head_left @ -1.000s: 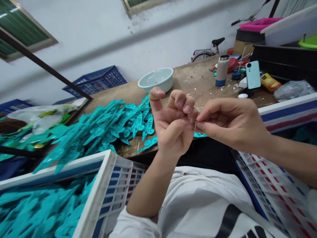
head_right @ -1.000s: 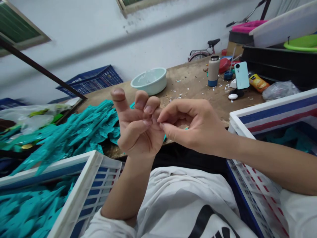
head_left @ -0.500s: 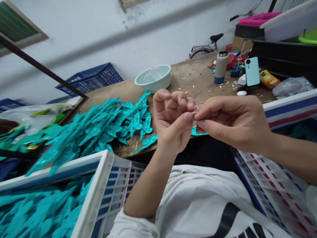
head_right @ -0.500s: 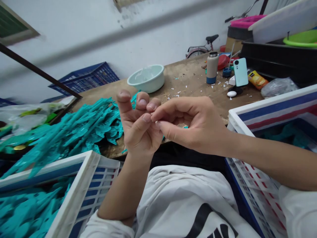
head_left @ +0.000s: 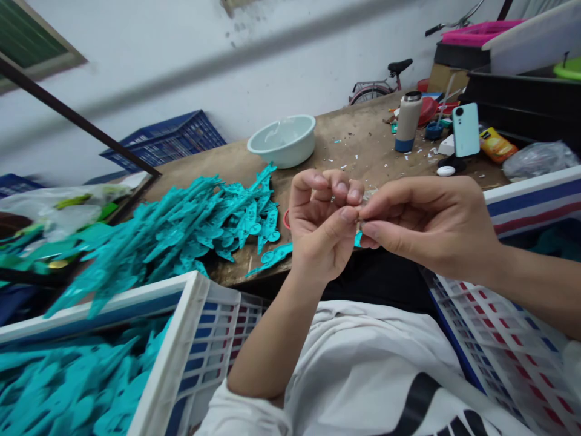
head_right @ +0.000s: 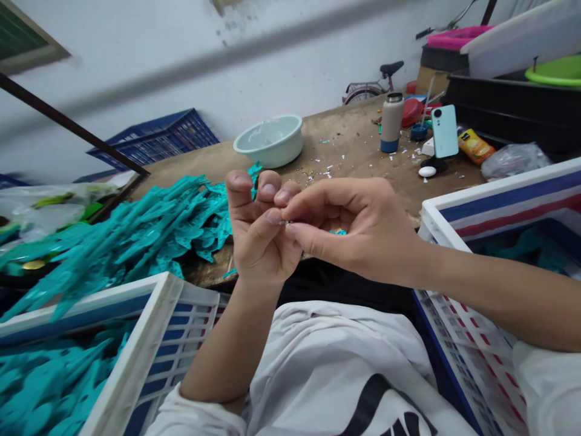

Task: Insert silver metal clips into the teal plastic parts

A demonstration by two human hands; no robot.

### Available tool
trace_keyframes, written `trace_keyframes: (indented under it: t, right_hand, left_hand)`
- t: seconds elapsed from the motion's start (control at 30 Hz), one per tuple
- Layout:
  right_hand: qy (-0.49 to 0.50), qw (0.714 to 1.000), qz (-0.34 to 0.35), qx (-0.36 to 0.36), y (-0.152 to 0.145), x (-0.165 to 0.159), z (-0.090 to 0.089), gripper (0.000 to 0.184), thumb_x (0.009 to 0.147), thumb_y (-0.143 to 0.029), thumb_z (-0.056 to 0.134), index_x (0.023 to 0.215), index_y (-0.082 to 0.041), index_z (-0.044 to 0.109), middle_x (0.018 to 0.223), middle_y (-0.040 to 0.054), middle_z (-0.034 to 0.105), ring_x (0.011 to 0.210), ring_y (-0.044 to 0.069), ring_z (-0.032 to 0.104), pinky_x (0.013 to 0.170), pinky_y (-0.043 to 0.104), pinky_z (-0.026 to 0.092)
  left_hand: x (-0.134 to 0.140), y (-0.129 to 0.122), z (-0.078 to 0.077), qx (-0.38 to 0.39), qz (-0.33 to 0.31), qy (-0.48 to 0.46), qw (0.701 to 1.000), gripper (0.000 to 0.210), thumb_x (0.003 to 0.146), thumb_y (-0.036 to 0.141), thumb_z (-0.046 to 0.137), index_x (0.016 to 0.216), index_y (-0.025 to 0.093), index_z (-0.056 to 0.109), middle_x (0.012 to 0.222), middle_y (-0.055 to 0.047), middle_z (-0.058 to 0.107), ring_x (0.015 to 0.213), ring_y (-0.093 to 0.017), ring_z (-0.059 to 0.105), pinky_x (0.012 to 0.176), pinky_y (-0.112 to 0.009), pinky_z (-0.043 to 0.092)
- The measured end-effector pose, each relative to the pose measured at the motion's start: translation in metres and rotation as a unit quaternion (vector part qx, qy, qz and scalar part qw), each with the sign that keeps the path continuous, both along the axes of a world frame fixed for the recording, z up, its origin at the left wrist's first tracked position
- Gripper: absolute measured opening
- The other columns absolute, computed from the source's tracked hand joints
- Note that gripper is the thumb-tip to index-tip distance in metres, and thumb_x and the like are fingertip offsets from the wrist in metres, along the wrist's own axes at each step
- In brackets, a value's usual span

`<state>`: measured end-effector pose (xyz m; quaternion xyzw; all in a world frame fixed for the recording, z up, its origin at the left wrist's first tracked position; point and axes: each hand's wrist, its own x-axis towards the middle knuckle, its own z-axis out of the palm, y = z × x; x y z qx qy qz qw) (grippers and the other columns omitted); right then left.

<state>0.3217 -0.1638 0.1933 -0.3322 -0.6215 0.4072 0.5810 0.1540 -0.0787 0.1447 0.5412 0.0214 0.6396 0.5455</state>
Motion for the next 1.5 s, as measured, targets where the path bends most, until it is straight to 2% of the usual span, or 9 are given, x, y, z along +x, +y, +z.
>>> trace_keyframes:
  t: [0.17, 0.27, 0.37, 0.5, 0.77, 0.93, 1.03, 1.27, 1.5]
  right_hand:
    - [-0.07, 0.99, -0.092, 0.077, -0.001, 0.007, 0.004, 0.002, 0.107, -0.031, 0.101, 0.108, -0.031, 0.098, 0.114, 0.0031, 0.095, 0.093, 0.021, 0.087, 0.087, 0.032, 0.078]
    - [-0.128, 0.968, -0.133, 0.168, 0.003, 0.015, 0.011, 0.014, 0.11, -0.021, 0.091, 0.108, -0.033, 0.099, 0.114, 0.0018, 0.094, 0.095, 0.018, 0.085, 0.086, 0.03, 0.073]
    - [-0.168, 0.959, -0.111, 0.199, 0.007, 0.022, 0.017, 0.019, 0.111, -0.018, 0.091, 0.103, -0.033, 0.099, 0.11, -0.0001, 0.093, 0.096, 0.015, 0.086, 0.09, 0.028, 0.072]
    - [-0.152, 0.972, -0.053, 0.174, 0.005, 0.022, 0.02, 0.018, 0.109, -0.017, 0.094, 0.105, -0.033, 0.1, 0.104, -0.001, 0.093, 0.087, 0.013, 0.083, 0.081, 0.025, 0.071]
    - [-0.005, 0.999, 0.024, 0.032, 0.001, 0.006, 0.013, 0.022, 0.095, -0.007, 0.102, 0.093, -0.027, 0.093, 0.092, -0.004, 0.09, 0.085, 0.013, 0.088, 0.077, 0.019, 0.075]
    - [-0.013, 1.0, 0.004, 0.0, 0.003, 0.006, 0.009, 0.021, 0.095, -0.02, 0.109, 0.089, -0.029, 0.092, 0.086, -0.0004, 0.088, 0.085, 0.02, 0.089, 0.077, 0.026, 0.078]
    - [-0.004, 1.0, 0.001, 0.006, 0.003, 0.005, 0.008, 0.023, 0.093, -0.018, 0.11, 0.087, -0.029, 0.091, 0.083, -0.0009, 0.086, 0.08, 0.019, 0.087, 0.075, 0.027, 0.078]
    - [0.025, 0.999, 0.017, -0.028, 0.002, 0.004, 0.014, 0.025, 0.085, -0.005, 0.104, 0.085, -0.024, 0.089, 0.082, -0.0046, 0.084, 0.073, 0.011, 0.079, 0.067, 0.02, 0.067]
    - [-0.04, 0.999, -0.016, -0.003, 0.0, 0.007, 0.015, 0.022, 0.091, -0.013, 0.105, 0.083, -0.025, 0.088, 0.082, -0.0006, 0.083, 0.075, 0.014, 0.079, 0.066, 0.022, 0.067]
  left_hand:
    - [-0.002, -0.007, 0.004, -0.061, -0.017, 0.077, 0.995, 0.041, 0.091, 0.058, 0.117, 0.112, 0.031, 0.094, 0.099, 0.0, 0.078, 0.079, -0.011, 0.073, 0.071, -0.022, 0.066]
    - [-0.002, -0.013, 0.005, -0.088, -0.047, 0.104, 0.989, 0.042, 0.092, 0.061, 0.117, 0.101, 0.026, 0.096, 0.084, -0.001, 0.079, 0.07, -0.011, 0.072, 0.064, -0.021, 0.063]
    - [-0.003, -0.014, 0.003, -0.057, -0.038, 0.084, 0.994, 0.032, 0.098, 0.053, 0.115, 0.098, 0.026, 0.098, 0.076, 0.0, 0.078, 0.066, -0.011, 0.073, 0.061, -0.02, 0.062]
    - [-0.005, -0.012, -0.001, 0.008, 0.028, 0.067, 0.997, 0.019, 0.106, 0.047, 0.108, 0.102, 0.031, 0.1, 0.08, -0.001, 0.083, 0.067, -0.011, 0.077, 0.061, -0.019, 0.065]
    - [-0.008, -0.014, -0.012, 0.064, 0.134, 0.088, 0.985, 0.016, 0.113, 0.054, 0.1, 0.112, 0.038, 0.101, 0.092, 0.0, 0.086, 0.069, -0.011, 0.078, 0.063, -0.021, 0.065]
    - [-0.007, -0.018, -0.016, 0.073, 0.145, 0.095, 0.982, 0.012, 0.117, 0.051, 0.095, 0.116, 0.041, 0.102, 0.1, 0.0, 0.09, 0.072, -0.011, 0.081, 0.066, -0.022, 0.067]
    - [-0.006, -0.019, -0.018, 0.085, 0.143, 0.089, 0.982, 0.009, 0.12, 0.043, 0.093, 0.12, 0.04, 0.102, 0.104, 0.0, 0.091, 0.074, -0.011, 0.082, 0.069, -0.023, 0.068]
    - [-0.007, -0.02, -0.018, 0.124, 0.241, 0.11, 0.956, 0.017, 0.118, 0.048, 0.094, 0.112, 0.033, 0.1, 0.099, -0.003, 0.089, 0.076, -0.015, 0.079, 0.074, -0.027, 0.066]
    - [-0.006, -0.023, -0.014, 0.15, 0.283, 0.141, 0.937, 0.024, 0.121, 0.049, 0.09, 0.109, 0.031, 0.099, 0.098, -0.004, 0.089, 0.077, -0.016, 0.078, 0.075, -0.029, 0.064]
